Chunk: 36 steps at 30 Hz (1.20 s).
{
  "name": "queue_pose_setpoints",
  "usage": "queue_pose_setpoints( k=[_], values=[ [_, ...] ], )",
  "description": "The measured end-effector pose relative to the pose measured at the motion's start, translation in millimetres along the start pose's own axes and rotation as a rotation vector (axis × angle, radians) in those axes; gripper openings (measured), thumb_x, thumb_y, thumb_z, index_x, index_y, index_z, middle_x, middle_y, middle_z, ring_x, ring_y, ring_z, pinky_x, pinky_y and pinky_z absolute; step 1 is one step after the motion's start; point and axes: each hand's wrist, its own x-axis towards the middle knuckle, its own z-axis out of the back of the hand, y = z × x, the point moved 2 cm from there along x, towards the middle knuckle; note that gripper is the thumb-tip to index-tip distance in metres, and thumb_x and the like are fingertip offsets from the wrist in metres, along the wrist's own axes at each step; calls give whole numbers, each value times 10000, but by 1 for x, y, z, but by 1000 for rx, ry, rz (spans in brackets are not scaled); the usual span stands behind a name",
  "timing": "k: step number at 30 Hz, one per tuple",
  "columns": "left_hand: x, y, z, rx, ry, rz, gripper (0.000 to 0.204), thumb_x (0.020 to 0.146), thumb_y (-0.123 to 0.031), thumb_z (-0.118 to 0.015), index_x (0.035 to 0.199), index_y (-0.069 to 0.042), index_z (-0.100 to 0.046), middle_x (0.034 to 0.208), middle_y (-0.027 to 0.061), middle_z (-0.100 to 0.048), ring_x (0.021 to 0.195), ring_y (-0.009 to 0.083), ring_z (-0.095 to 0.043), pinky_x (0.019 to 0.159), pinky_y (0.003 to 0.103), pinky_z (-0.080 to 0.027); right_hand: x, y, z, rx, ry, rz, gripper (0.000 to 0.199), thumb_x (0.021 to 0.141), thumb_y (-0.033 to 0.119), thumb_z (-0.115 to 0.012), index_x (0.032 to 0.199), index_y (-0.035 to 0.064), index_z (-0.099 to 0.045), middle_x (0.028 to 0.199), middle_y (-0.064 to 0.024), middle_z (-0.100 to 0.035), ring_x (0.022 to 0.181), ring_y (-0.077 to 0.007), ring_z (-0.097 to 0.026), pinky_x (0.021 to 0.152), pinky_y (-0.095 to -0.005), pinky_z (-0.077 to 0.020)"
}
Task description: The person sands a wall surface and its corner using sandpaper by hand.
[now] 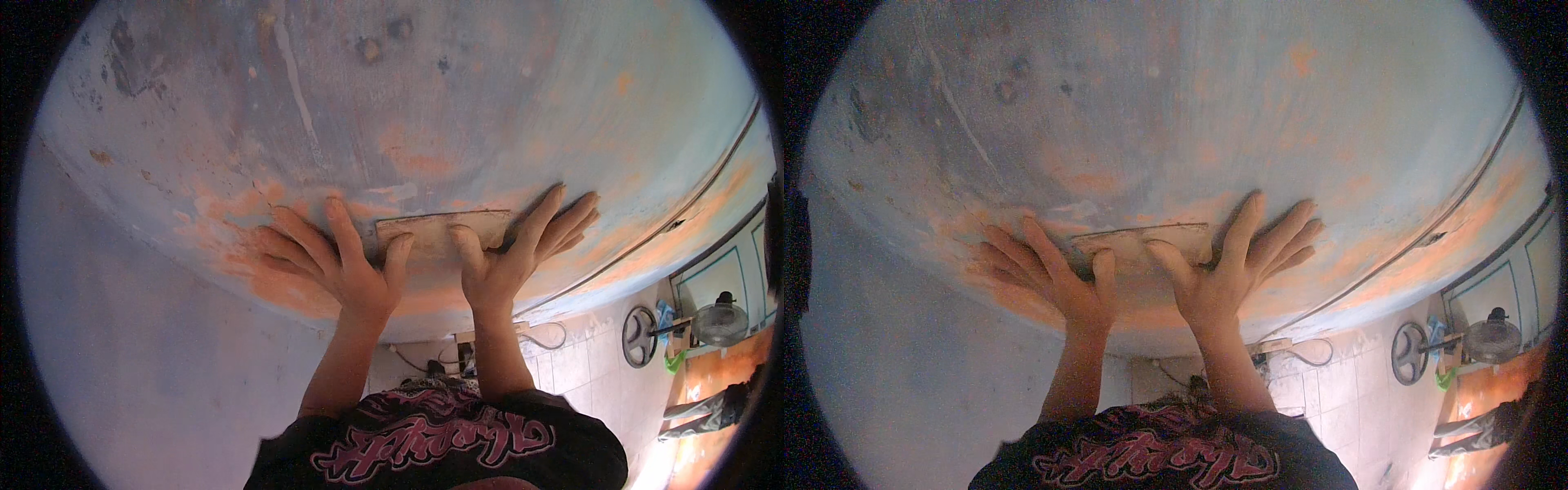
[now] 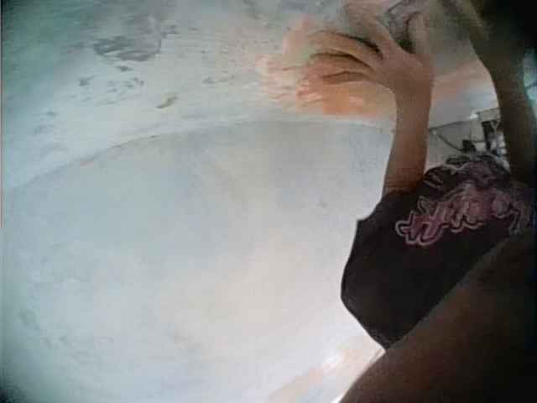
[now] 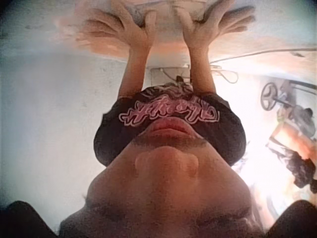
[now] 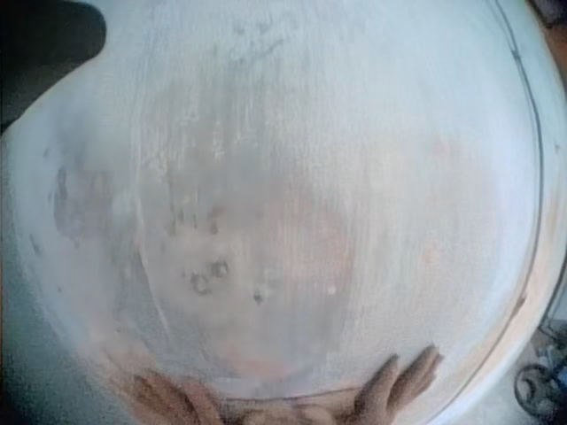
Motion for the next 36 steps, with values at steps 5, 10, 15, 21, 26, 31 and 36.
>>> queue_pose_setpoints(
  k=[5, 10, 15, 21, 26, 31, 36],
  values=[
    [68, -15, 27, 42, -122, -7, 815, 700, -543, -481, 1291, -64, -188, 1331, 236, -72, 1210, 447, -28, 924, 586, -35, 68, 25, 21, 36, -112, 35, 960, 566, 507, -651, 1292, 72, -197, 1339, -212, -74, 1225, -418, -12, 930, -565, -20],
    [20, -4, 5, -21, -29, -57, 730, 716, -589, -436, 1249, -103, -326, 1303, 281, -116, 1183, 501, -5, 822, 679, 7, 24, 7, 7, 41, -17, 13, 911, 608, 454, -645, 1294, 72, -183, 1341, -201, -92, 1228, -408, -16, 931, -564, -17],
    [67, -34, 27, 101, -118, -44, 858, 650, -550, -546, 1302, -133, -176, 1329, 247, -21, 1184, 497, 5, 846, 676, -72, 60, 16, 23, 71, -138, -37, 859, 640, 410, -635, 1292, 70, -192, 1346, -188, -90, 1227, -409, -25, 941, -549, -14],
    [61, -41, 21, 36, -66, -25, 894, 605, -547, -597, 1305, -181, -177, 1331, 240, 36, 1172, 512, 47, 837, 684, -70, 46, -4, 20, 106, -185, -10, 834, 661, 373, -629, 1294, 69, -180, 1345, -196, -80, 1223, -419, -24, 948, -535, -30],
    [57, -47, 19, 82, -99, -83, 937, 582, -547, -618, 1310, -183, -153, 1326, 247, 54, 1149, 545, 36, 831, 692, -58, 38, -11, 23, 17, -77, -40, 823, 674, 359, -627, 1297, 74, -170, 1338, -213, -89, 1221, -421, -29, 956, -515, -48],
    [92, -68, 27, -86, -211, -116, 933, 578, -537, -627, 1310, -209, -150, 1317, 264, 46, 1139, 560, 30, 829, 693, -40, 81, -2, 38, 149, -261, -25, 747, 719, 292, -594, 1298, 79, -172, 1326, -245, -83, 1220, -421, -17, 952, -518, -55],
    [52, -69, 13, 29, -91, -151, 887, 569, -501, -658, 1288, -207, -231, 1321, 260, 12, 1137, 563, 12, 816, 696, -51, 38, -23, 24, 109, -169, -73, 759, 716, 292, -607, 1295, 67, -171, 1317, -256, -100, 1226, -405, -24, 962, -491, -70]
  ],
)
